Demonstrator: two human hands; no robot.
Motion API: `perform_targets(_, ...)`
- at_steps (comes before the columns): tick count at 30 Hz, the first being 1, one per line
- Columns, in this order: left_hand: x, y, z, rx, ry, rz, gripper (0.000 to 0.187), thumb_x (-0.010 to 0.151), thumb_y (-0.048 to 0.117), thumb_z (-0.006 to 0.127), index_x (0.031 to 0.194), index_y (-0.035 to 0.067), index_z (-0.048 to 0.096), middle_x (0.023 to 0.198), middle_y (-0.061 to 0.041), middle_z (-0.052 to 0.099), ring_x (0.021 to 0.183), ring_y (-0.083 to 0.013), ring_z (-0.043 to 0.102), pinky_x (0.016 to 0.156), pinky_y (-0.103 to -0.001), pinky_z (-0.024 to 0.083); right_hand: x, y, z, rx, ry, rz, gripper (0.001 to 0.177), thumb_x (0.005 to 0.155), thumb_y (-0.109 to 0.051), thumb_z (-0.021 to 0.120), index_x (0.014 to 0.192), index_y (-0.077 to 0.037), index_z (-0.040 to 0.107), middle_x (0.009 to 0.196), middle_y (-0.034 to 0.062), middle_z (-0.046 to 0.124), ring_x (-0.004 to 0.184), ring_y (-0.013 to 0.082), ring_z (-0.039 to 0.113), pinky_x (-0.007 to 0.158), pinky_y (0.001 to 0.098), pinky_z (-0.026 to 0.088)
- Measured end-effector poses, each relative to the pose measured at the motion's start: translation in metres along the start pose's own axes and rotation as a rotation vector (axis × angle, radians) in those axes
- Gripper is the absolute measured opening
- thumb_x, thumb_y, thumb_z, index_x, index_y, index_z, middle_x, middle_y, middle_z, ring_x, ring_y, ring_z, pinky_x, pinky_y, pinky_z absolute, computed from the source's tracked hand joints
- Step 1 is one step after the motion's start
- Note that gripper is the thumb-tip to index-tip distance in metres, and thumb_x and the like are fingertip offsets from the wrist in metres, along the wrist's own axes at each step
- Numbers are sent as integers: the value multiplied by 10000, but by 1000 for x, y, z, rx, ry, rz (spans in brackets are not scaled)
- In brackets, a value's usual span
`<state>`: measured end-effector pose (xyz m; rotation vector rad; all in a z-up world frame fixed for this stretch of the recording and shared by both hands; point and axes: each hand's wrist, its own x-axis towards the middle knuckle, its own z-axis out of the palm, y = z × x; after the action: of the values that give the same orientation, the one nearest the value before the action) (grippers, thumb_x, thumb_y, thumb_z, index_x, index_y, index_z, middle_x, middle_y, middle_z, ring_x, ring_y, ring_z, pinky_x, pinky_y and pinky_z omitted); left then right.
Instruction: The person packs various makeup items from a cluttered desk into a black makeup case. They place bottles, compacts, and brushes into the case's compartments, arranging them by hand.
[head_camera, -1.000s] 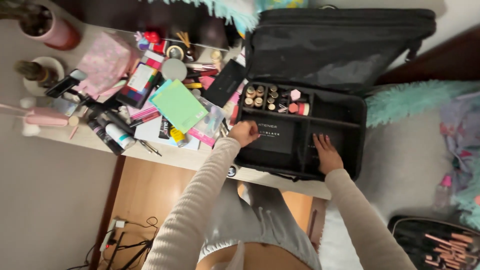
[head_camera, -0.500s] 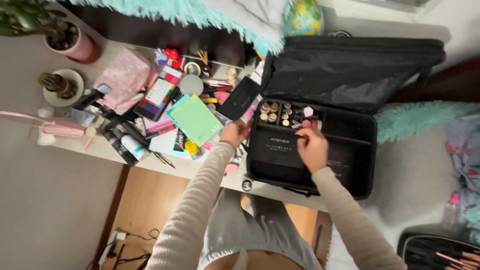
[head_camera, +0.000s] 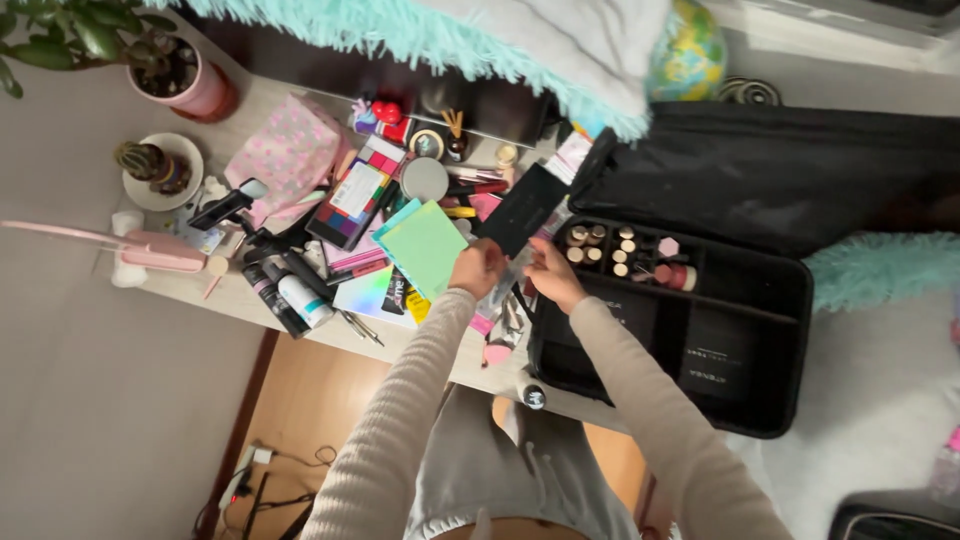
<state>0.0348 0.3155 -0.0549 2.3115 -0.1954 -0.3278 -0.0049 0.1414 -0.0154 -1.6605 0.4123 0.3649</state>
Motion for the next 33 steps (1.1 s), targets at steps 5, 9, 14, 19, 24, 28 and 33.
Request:
perform_targets(5,4,-14,-3,-37,28,-39,170,821,338,658,910,193,654,834,-94,656,869,-360,680,793,-489,554,39,24,28,-60,76,13,739,835,-66,673,1474,5,309,1456,302,358,1375,410,361,1149,486,308)
perform_targets(9,1,-17,-12,-71,27,-24,166,811,297,665,943,196,663,876,-84,656,882,-357,681,801,-470,562,51,22,47,300,187,-19,693,834,39,637,1431,94,290,1340,308,393,1289,382,396,1100,453,314)
perform_targets(14,-8,-25,-21,-121,44,-41,210,803,285,672,986,183,655,911,-103,653,904,-371,675,810,-495,561,69,32,47,202,316,66,610,734,-24,779,1283,-20,512,909,14,421,880,164,475,840,332,414)
perform_targets(19,-16,-34,-29,-145,41,-79,154,821,293,644,956,220,642,917,-68,640,919,-355,674,826,-471,558,83,39,54,272,325,83,683,761,-28,824,1259,-62,357,1045,92,549,984,213,533,893,411,419)
perform_targets(24,-27,-38,-33,-130,67,-84,150,818,269,637,959,219,630,910,-66,629,908,-347,676,811,-472,558,106,66,46,105,419,198,369,820,-255,818,928,-79,511,808,12,478,769,148,498,732,349,397)
perform_targets(28,-37,-49,-29,-118,91,-87,145,818,278,632,957,237,629,900,-49,622,894,-330,677,801,-457,562,122,80,48,118,394,234,301,858,-310,783,895,-119,553,811,32,612,782,143,606,745,314,443)
perform_targets(33,-53,-48,-30,-132,31,-140,179,823,271,644,991,213,623,956,-97,627,974,-389,654,877,-490,537,104,60,51,144,344,230,376,900,-278,750,1126,-19,596,1023,130,647,1009,235,650,886,425,495)
